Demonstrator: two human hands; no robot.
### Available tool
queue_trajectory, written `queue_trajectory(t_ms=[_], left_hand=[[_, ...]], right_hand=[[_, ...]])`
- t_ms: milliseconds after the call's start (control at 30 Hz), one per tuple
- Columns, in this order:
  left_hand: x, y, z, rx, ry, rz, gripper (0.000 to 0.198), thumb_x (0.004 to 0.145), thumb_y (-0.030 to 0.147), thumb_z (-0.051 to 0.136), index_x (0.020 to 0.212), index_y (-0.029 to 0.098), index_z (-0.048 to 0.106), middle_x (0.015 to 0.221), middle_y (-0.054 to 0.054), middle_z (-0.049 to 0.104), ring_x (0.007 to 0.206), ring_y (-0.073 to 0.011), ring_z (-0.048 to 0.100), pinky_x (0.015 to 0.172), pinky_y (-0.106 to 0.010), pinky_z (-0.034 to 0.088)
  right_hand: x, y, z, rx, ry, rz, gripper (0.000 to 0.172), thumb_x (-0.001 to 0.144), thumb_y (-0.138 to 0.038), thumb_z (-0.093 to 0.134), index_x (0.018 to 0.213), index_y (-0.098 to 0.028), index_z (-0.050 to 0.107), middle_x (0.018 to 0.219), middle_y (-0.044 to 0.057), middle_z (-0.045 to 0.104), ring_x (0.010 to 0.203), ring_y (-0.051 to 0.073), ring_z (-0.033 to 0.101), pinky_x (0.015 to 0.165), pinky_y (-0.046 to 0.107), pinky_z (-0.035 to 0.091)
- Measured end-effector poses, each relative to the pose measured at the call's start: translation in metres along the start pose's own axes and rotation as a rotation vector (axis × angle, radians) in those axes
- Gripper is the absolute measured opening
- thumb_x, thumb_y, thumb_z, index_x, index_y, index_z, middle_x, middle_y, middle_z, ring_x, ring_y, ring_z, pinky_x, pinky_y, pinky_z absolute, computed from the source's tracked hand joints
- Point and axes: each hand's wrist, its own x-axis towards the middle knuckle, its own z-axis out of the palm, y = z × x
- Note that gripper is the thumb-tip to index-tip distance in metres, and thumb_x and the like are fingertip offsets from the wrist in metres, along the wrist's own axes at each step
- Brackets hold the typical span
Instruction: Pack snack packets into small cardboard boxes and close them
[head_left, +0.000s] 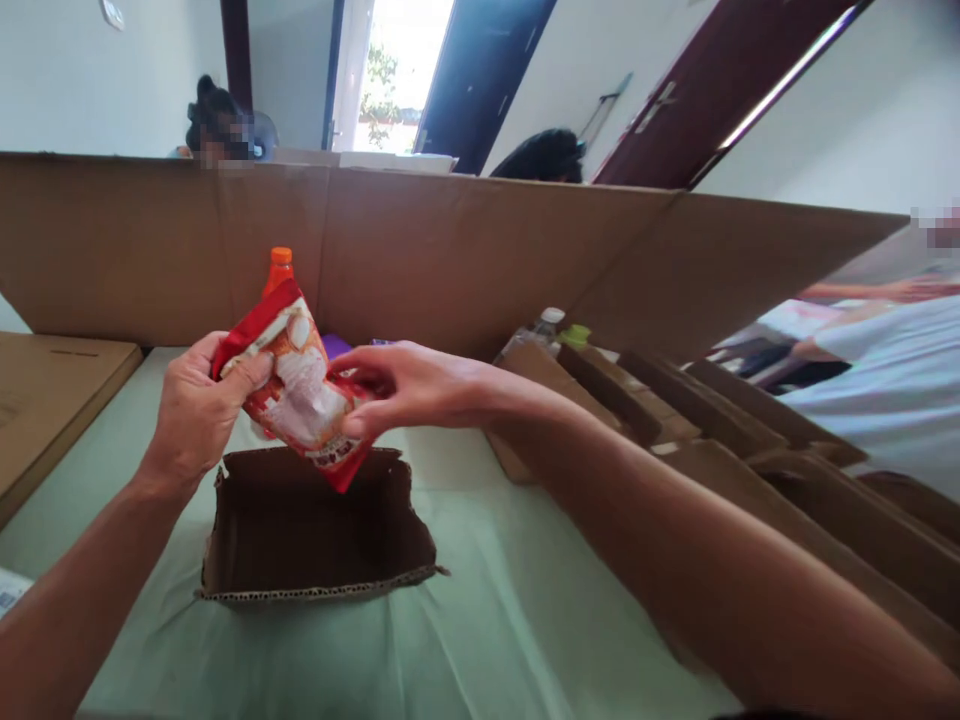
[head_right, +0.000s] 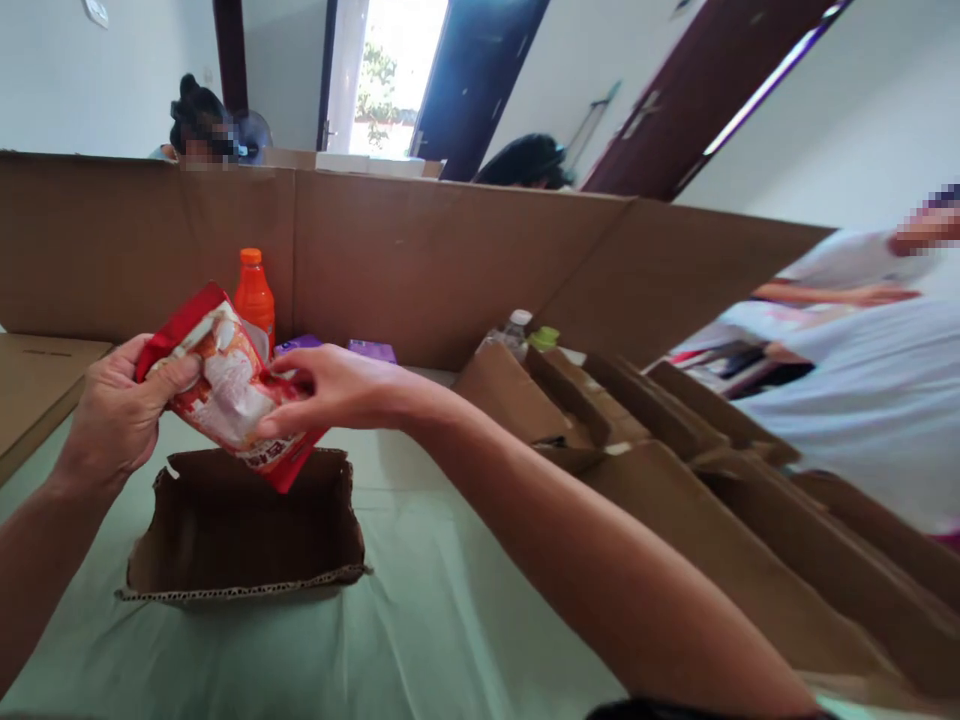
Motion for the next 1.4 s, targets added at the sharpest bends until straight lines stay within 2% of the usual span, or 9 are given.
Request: queue_trajectory(t_ms=[233,367,467,567,733,1067,1167,1300,1400], left_hand=[[0.006,0.001,-0.011,-0.072,0.157,0.056,0.019,0.075,0.035,0.083,0.074,0.021,0.070,0.063,0.005,0.065,0.054,-0.0086,0.056,0.053,-0.020,0.051],[-0.054,0.005,-0.041,0.251,0.014,0.230,0.028,0.090,0.036,0.071,0.117,0.029,0.069,0.115,-0.001,0.071,0.105,-0.0172,0.067,0.098,-0.032,0.054],[-0.107,0.001,-0.053,0.644,-0.075,0.266,0.025,0.091,0.028,0.067,0.115,0.032,0.071,0.147,-0.002,0.055,0.135,-0.0265,0.052,0.116,-0.047,0.042],[-0.137,-0.009,-0.058,0.920,-0.104,0.221,0.015,0.089,0.027,0.064,0.096,0.026,0.077,0.153,-0.006,0.049,0.137,-0.0331,0.051,0.111,-0.052,0.048],[-0.142,-0.023,-0.067,0.947,-0.291,0.003,0.041,0.081,0.017,0.046,0.111,0.022,0.075,0.124,-0.010,0.072,0.096,-0.0235,0.076,0.059,-0.027,0.061],[-0.140,-0.024,-0.070,1.112,-0.391,0.053,0.049,0.082,0.015,0.041,0.122,0.015,0.070,0.126,-0.012,0.074,0.118,-0.0282,0.070,0.098,-0.042,0.061],[-0.136,-0.017,-0.066,1.096,-0.423,0.044,0.050,0.082,0.014,0.040,0.122,0.013,0.069,0.128,-0.014,0.072,0.118,-0.0292,0.070,0.097,-0.045,0.061],[-0.137,-0.015,-0.063,1.021,-0.408,0.030,0.053,0.081,0.012,0.038,0.125,0.014,0.067,0.138,-0.015,0.066,0.124,-0.0282,0.067,0.100,-0.046,0.060],[-0.141,-0.017,-0.063,1.009,-0.399,-0.004,0.053,0.082,0.010,0.037,0.125,0.018,0.067,0.140,-0.012,0.064,0.129,-0.0261,0.063,0.102,-0.042,0.058]], right_hand=[[0.012,-0.028,0.001,-0.315,0.139,-0.097,0.023,0.077,-0.032,0.074,0.081,-0.014,0.061,0.065,-0.006,0.055,0.060,0.007,0.046,0.056,0.020,0.033],[-0.019,-0.007,0.011,-0.028,0.213,-0.124,0.028,0.076,-0.038,0.076,0.091,-0.016,0.066,0.079,-0.001,0.066,0.070,0.013,0.056,0.062,0.023,0.044],[-0.039,0.014,0.031,0.230,0.235,-0.110,0.034,0.076,-0.042,0.077,0.099,-0.020,0.068,0.095,0.003,0.072,0.081,0.020,0.064,0.071,0.029,0.052],[-0.045,0.028,0.058,0.172,0.117,-0.030,0.023,0.078,-0.035,0.071,0.097,-0.021,0.069,0.094,0.003,0.074,0.081,0.021,0.066,0.072,0.031,0.053],[-0.027,0.026,0.095,-0.624,-0.288,0.220,0.021,0.080,-0.010,0.059,0.095,-0.014,0.073,0.090,0.011,0.077,0.081,0.025,0.071,0.068,0.030,0.049],[0.008,0.016,0.140,-0.967,-0.568,0.157,0.021,0.086,-0.001,0.061,0.098,-0.009,0.078,0.098,0.019,0.078,0.094,0.032,0.076,0.072,0.035,0.055],[0.003,0.002,0.122,-1.006,-0.474,0.156,0.016,0.090,-0.011,0.063,0.098,-0.011,0.077,0.091,0.018,0.078,0.083,0.031,0.076,0.065,0.033,0.052],[0.016,-0.002,0.063,-1.044,0.002,0.132,0.026,0.098,-0.037,0.056,0.092,-0.020,0.076,0.079,0.009,0.076,0.069,0.023,0.070,0.061,0.029,0.044],[0.057,0.028,0.034,-0.988,0.005,0.147,0.027,0.099,-0.029,0.050,0.100,-0.022,0.076,0.093,0.006,0.077,0.083,0.023,0.070,0.069,0.030,0.044]])
